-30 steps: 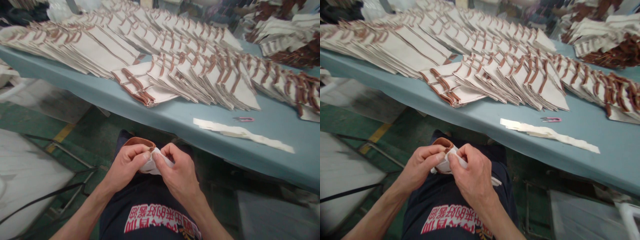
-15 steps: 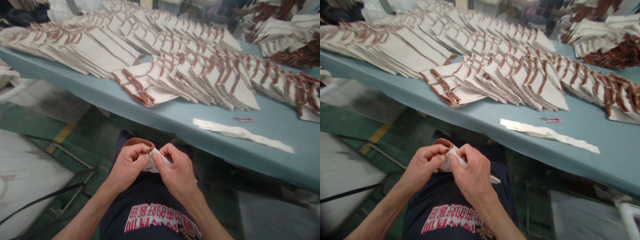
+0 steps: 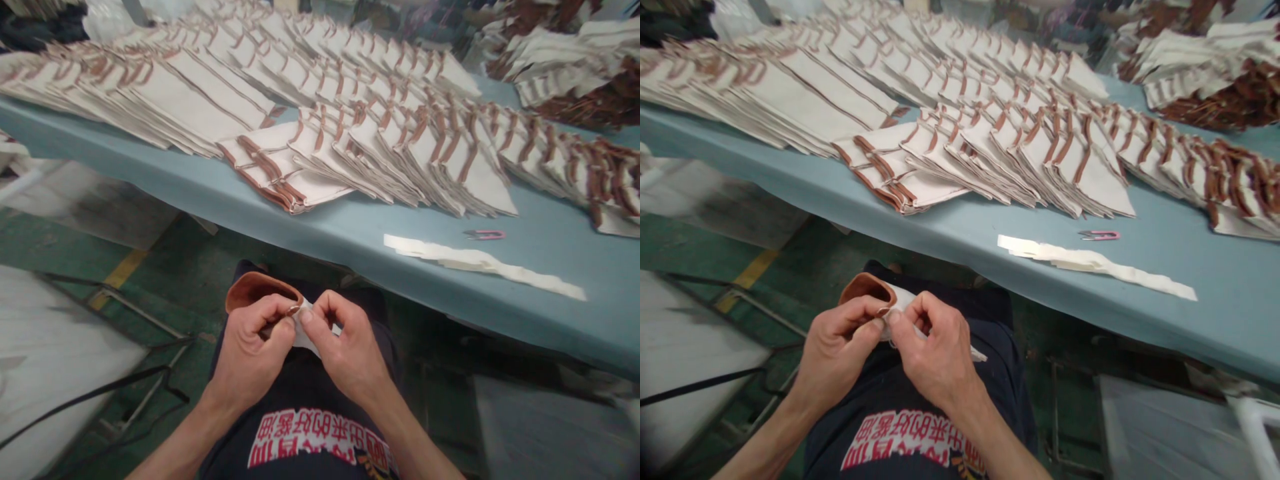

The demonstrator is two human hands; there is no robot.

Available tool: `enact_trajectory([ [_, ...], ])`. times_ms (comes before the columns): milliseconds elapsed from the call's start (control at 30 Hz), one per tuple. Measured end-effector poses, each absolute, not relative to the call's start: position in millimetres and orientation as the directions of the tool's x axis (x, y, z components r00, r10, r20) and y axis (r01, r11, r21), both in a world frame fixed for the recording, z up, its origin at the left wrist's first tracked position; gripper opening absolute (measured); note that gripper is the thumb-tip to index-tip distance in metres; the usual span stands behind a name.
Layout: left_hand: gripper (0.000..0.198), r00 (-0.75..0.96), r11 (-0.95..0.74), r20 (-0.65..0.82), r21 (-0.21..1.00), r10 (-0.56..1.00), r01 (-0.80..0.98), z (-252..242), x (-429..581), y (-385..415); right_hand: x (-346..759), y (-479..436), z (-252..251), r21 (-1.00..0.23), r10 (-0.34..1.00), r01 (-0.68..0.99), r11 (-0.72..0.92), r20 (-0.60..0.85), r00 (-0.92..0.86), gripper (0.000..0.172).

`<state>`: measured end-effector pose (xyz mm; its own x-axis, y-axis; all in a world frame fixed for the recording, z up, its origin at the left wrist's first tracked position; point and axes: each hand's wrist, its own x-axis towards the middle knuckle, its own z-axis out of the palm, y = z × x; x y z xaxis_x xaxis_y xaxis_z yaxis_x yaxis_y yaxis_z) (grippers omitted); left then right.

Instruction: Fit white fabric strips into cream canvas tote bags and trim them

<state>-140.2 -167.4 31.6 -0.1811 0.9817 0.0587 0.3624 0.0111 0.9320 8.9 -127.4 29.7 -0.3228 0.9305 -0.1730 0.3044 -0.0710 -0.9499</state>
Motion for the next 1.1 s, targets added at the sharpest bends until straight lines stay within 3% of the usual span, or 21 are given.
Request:
enact_trajectory([
  [133,0.022,-0.160,-0.083,0.180,0.874,0.971,0.479,32.2,-140.9,-169.2,8.3,-127.8,24.0,-0.954,0.868,0.098,-0.282,-0.297,-0.397,0.038],
  [300,0.023,-0.126,-0.146,0.253,0.827,0.959,0.543,35.2,-141.9,-169.4,6.0,-132.6,18.6,-0.830,0.752,-0.092,-0.550,-0.444,-0.487,0.045],
  [500,0.022,-0.086,-0.199,0.292,0.810,0.953,0.551,39.5,-140.6,-169.0,3.1,-135.9,7.8,-0.688,0.668,-0.200,-0.698,-0.524,-0.528,0.045],
  [667,0.022,-0.054,-0.153,0.190,0.900,0.980,0.408,36.2,-146.2,-168.5,3.4,-138.5,11.7,-0.630,0.624,-0.235,-0.740,-0.513,-0.589,0.041],
  [800,0.020,-0.021,-0.150,0.168,0.928,0.986,0.341,30.9,-145.1,-164.8,-1.6,-144.4,14.8,-0.722,0.713,-0.221,-0.656,-0.496,-0.497,0.042],
  [933,0.021,-0.121,-0.048,0.112,0.898,0.986,0.438,29.8,-137.7,-160.1,-11.1,-142.7,4.1,-0.833,0.834,-0.200,-0.515,-0.433,-0.343,0.039],
  [1100,0.022,-0.138,0.022,0.062,0.846,0.988,0.532,32.6,-136.5,-158.1,-18.2,-131.5,-7.6,-0.824,0.820,-0.208,-0.526,-0.428,-0.379,0.028],
])
